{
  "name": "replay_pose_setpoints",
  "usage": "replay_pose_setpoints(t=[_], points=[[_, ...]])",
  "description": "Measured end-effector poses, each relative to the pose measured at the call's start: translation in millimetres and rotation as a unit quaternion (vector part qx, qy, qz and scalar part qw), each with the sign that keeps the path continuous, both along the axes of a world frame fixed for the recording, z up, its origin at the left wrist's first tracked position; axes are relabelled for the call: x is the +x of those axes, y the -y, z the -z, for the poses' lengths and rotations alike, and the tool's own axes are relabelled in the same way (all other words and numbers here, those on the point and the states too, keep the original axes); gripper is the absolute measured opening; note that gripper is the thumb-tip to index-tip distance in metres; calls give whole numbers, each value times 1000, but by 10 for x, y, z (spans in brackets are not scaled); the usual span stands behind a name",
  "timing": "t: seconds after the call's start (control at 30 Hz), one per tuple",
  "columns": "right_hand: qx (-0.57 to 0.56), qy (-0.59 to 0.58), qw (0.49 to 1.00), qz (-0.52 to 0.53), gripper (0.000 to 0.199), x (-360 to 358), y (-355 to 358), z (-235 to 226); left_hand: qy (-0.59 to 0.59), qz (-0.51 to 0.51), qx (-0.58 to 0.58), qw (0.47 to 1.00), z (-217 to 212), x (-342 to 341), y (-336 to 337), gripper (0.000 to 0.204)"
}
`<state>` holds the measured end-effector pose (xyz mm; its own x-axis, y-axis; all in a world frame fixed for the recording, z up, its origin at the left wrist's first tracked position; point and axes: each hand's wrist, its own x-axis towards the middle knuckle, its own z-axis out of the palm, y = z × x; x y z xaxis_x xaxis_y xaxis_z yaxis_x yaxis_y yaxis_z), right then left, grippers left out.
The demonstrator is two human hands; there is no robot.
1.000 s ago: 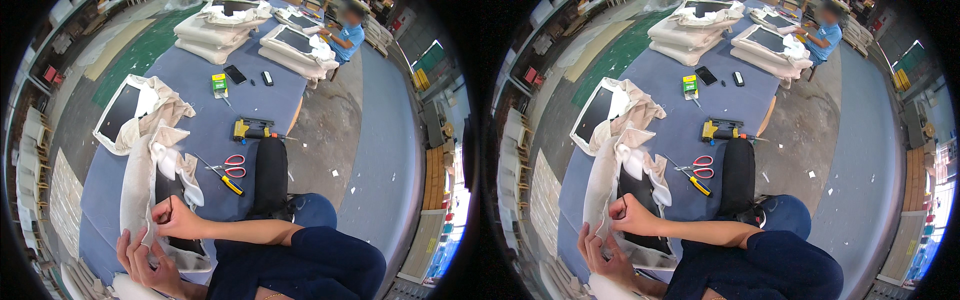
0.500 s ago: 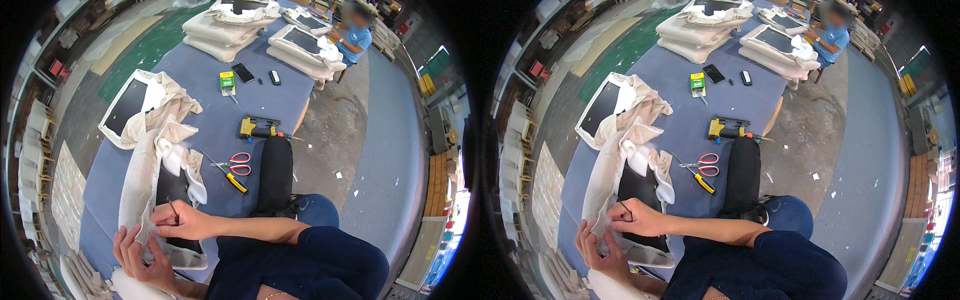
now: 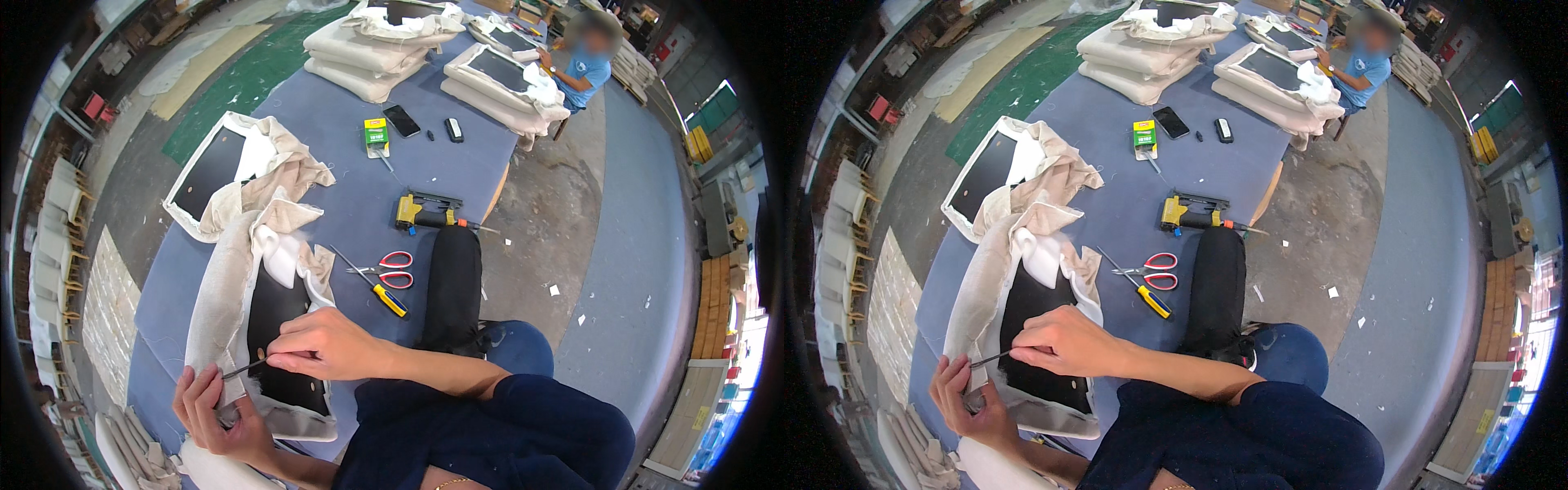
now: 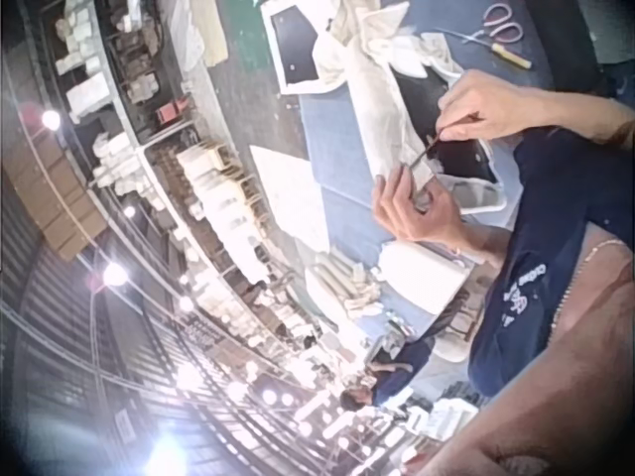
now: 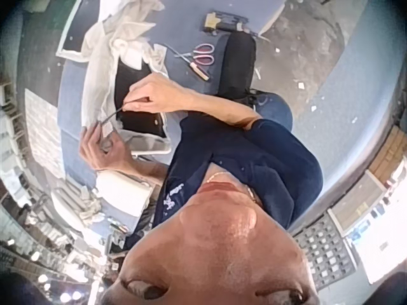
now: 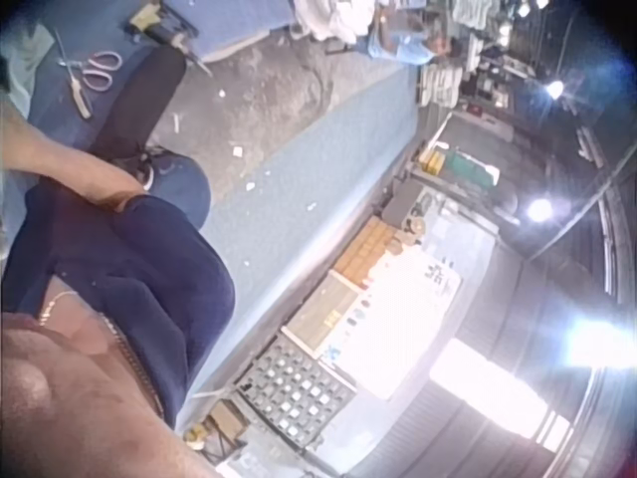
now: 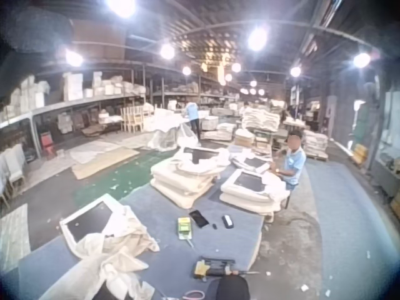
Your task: The person is upholstering a chair component, likely an armrest or seat frame. They use a staple gun to secure fabric over a foam-covered frame, repeatedly pulling the material taut and trimming excess with scissors. The process involves folding edges and ensuring a smooth finish on the upholstered piece.
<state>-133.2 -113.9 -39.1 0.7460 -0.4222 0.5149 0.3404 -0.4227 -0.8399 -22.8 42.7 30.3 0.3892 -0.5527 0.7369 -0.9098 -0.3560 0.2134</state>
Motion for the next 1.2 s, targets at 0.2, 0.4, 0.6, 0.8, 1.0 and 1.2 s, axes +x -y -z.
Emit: replay_pose_setpoints(t=[0.2, 0.4, 0.6, 0.8, 1.0, 1.2], points=[[-20, -29, 999, 9, 26, -75, 85, 73, 6, -1, 2, 1000, 4, -47, 23, 24], [-31, -45, 998, 17, 31, -50, 64, 82, 21, -2, 7, 1000, 1, -41, 30, 17], [-52, -29, 997, 40, 31, 25, 26, 63, 23, -2, 13, 1000, -8, -71, 31, 20], [-41, -21, 998, 41, 29, 53, 4, 81, 30, 4, 6, 1000, 39, -85, -6, 20], [-25, 7, 998, 60, 22, 113, -104, 224, 25, 1, 1, 1000, 29, -141, 13, 19], [-34, 27, 998, 46, 22, 115, -73, 155, 25, 29, -13, 999, 109, -197, 1, 17]])
